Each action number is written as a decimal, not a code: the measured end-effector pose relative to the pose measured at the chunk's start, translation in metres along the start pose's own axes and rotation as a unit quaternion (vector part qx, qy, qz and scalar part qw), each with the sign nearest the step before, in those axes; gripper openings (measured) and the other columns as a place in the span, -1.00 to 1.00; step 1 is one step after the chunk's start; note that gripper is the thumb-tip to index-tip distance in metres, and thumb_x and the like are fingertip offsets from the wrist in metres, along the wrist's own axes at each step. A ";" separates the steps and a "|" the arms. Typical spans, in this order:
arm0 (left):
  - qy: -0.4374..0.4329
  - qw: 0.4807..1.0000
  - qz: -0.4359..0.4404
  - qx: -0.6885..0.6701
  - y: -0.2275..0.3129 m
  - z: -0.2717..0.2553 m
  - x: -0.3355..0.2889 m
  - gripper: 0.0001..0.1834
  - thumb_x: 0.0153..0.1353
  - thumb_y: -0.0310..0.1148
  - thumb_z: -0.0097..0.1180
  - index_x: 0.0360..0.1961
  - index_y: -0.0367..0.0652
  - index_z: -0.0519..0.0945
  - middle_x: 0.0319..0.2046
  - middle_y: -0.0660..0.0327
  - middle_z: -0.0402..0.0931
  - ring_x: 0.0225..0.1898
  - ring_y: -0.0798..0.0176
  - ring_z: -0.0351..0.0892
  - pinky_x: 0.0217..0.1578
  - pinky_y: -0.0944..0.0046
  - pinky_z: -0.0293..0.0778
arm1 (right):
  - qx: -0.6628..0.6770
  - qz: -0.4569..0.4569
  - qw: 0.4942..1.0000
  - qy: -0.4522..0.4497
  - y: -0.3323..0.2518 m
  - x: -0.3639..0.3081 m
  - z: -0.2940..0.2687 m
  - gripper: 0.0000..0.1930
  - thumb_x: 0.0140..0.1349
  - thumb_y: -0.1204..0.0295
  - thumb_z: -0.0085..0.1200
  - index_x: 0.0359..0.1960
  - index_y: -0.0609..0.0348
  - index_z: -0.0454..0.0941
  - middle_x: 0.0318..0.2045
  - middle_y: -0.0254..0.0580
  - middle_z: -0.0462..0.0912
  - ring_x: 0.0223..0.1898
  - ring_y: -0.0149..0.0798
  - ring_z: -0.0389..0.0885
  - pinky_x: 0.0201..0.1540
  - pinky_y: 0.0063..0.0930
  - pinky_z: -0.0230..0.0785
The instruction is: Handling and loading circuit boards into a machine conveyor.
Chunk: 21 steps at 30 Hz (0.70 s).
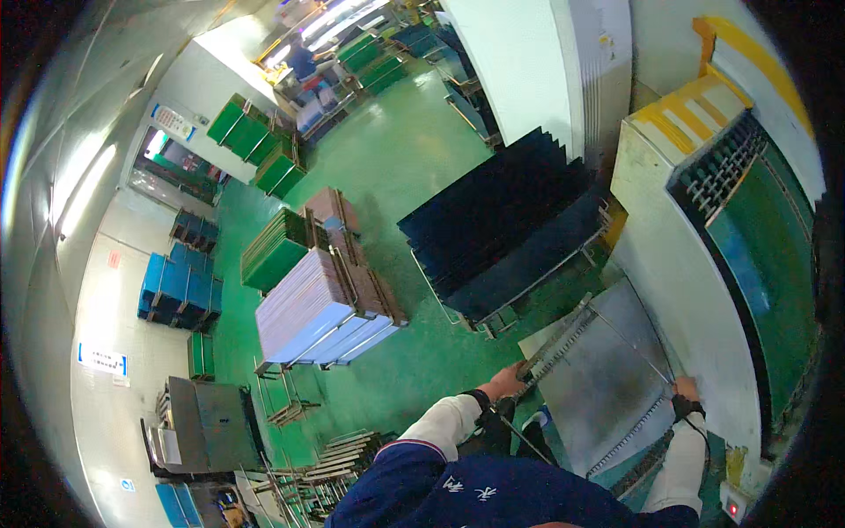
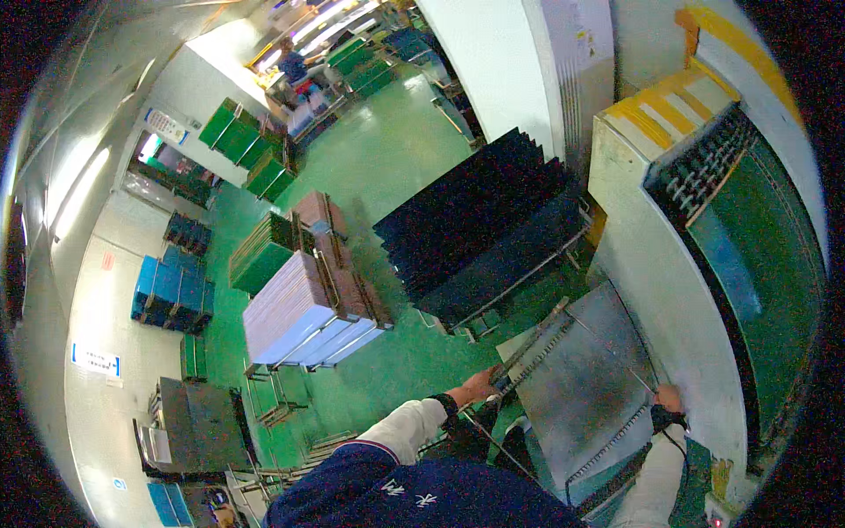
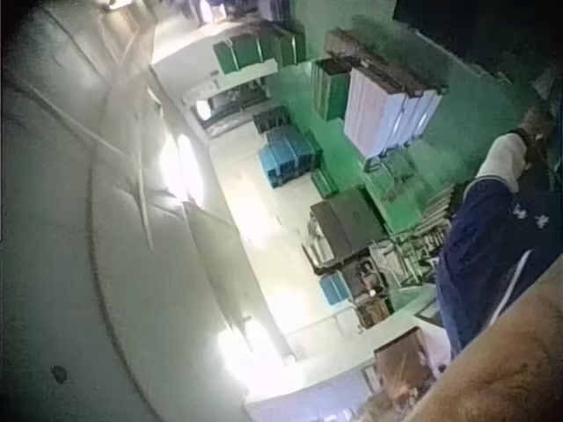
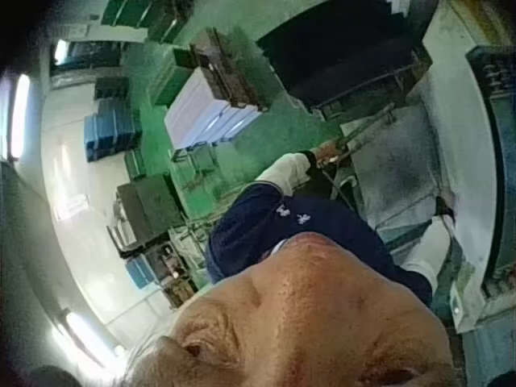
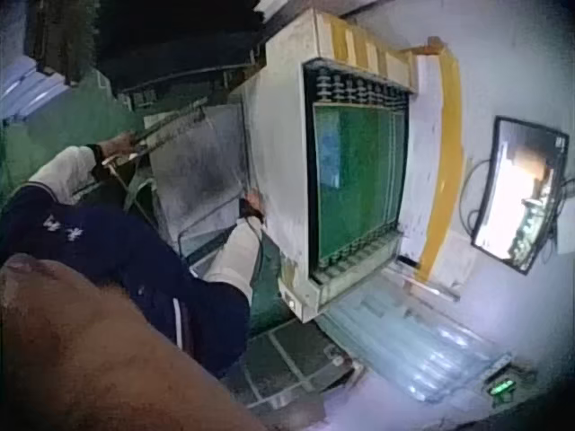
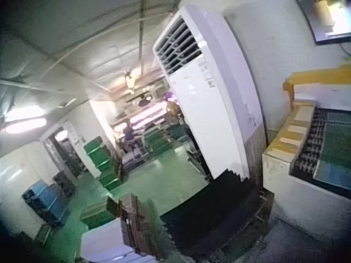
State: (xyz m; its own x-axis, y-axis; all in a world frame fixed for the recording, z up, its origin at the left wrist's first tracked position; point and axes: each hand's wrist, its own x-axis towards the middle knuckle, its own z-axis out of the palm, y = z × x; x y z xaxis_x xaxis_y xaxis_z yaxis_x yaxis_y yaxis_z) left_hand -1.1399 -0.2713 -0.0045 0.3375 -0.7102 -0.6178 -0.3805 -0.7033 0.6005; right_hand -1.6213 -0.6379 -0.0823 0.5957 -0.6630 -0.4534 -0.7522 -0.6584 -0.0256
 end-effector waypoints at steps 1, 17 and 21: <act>-0.008 1.000 -0.010 -0.016 0.001 0.000 0.000 -0.25 -0.06 -0.40 0.12 0.26 -0.06 0.26 0.01 -0.09 0.47 0.04 -0.10 0.46 0.03 0.09 0.38 | 0.012 0.009 1.000 0.008 0.002 -0.001 -0.002 -0.87 0.04 0.42 0.04 -0.53 0.23 0.54 -0.51 0.06 0.59 -0.47 0.05 0.60 -0.39 -0.09 0.42; -0.046 0.994 -0.097 -0.032 0.036 -0.013 -0.021 -0.35 -0.06 -0.41 0.06 0.17 -0.18 0.36 -0.07 -0.17 0.50 -0.03 -0.14 0.50 -0.07 0.01 0.42 | 0.343 0.054 0.932 0.106 -0.025 -0.019 -0.043 -0.92 0.00 0.53 -0.01 -0.57 0.15 0.54 -0.52 -0.15 0.56 -0.42 -0.06 0.52 -0.31 -0.17 0.36; 0.019 1.000 0.021 0.008 0.024 -0.002 0.003 -0.35 -0.08 -0.42 0.06 0.16 -0.22 0.37 -0.12 -0.17 0.52 -0.06 -0.14 0.52 -0.12 -0.01 0.44 | 0.376 0.135 0.867 0.297 0.014 -0.044 0.023 -0.79 0.08 0.44 -0.02 -0.69 0.15 0.48 -0.73 -0.32 0.50 -0.72 -0.40 0.38 -0.67 -0.49 0.22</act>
State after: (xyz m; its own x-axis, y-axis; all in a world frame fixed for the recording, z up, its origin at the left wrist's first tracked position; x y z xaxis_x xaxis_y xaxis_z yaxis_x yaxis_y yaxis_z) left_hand -1.1465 -0.2902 0.0094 0.3540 -0.7397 -0.5723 -0.4090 -0.6727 0.6166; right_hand -1.6641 -0.6098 -0.0830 0.2422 -0.9702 -0.0008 -0.7241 -0.1802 -0.6658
